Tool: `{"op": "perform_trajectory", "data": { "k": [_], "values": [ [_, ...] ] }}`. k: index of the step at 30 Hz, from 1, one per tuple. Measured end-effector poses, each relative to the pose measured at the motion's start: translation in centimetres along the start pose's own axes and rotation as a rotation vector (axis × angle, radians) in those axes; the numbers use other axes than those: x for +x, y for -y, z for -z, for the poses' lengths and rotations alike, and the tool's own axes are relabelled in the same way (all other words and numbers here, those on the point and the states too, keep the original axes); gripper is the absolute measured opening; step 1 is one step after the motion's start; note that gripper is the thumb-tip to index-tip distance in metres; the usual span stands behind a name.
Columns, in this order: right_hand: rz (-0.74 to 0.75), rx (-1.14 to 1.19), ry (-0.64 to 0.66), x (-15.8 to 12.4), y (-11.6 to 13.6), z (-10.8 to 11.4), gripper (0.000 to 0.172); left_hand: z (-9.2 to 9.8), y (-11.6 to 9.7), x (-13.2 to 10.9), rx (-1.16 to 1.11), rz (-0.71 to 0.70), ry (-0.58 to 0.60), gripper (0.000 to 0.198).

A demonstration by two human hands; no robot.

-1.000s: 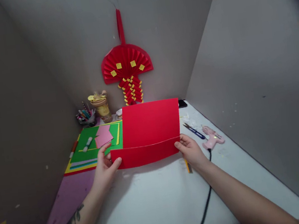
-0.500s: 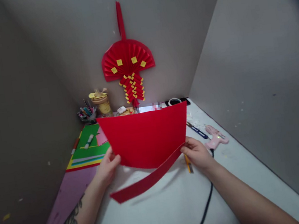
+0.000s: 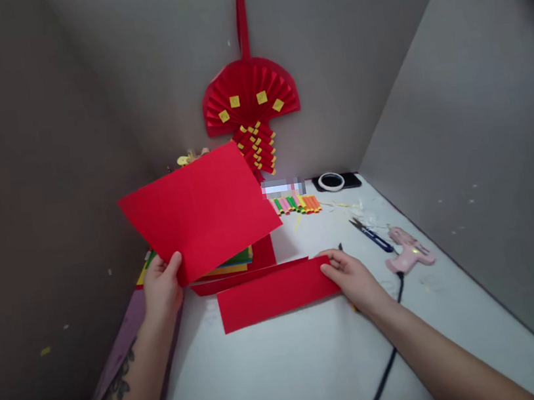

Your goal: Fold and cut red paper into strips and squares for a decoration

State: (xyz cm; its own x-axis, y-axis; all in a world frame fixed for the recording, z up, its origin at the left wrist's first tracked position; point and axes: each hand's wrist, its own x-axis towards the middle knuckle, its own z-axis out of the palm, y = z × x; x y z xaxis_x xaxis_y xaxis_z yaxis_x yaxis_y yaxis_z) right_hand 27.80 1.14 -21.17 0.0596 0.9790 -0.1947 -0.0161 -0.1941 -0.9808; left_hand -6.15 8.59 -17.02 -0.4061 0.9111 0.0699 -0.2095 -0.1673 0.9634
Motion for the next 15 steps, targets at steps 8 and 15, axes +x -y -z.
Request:
{"op": "perform_trajectory", "data": {
  "k": [8, 15],
  "values": [
    [0.355, -0.099, -0.245, 0.2, -0.8, -0.9, 0.045, -0.1, -1.7, -0.6, 0.0, -0.042, 0.057, 0.035],
    [0.57, -0.185, -0.099, -1.9, 1.2, -0.6, 0.045, -1.8, -1.2, -4.1, 0.103, 0.218, 0.359, 0.047]
  ]
}}
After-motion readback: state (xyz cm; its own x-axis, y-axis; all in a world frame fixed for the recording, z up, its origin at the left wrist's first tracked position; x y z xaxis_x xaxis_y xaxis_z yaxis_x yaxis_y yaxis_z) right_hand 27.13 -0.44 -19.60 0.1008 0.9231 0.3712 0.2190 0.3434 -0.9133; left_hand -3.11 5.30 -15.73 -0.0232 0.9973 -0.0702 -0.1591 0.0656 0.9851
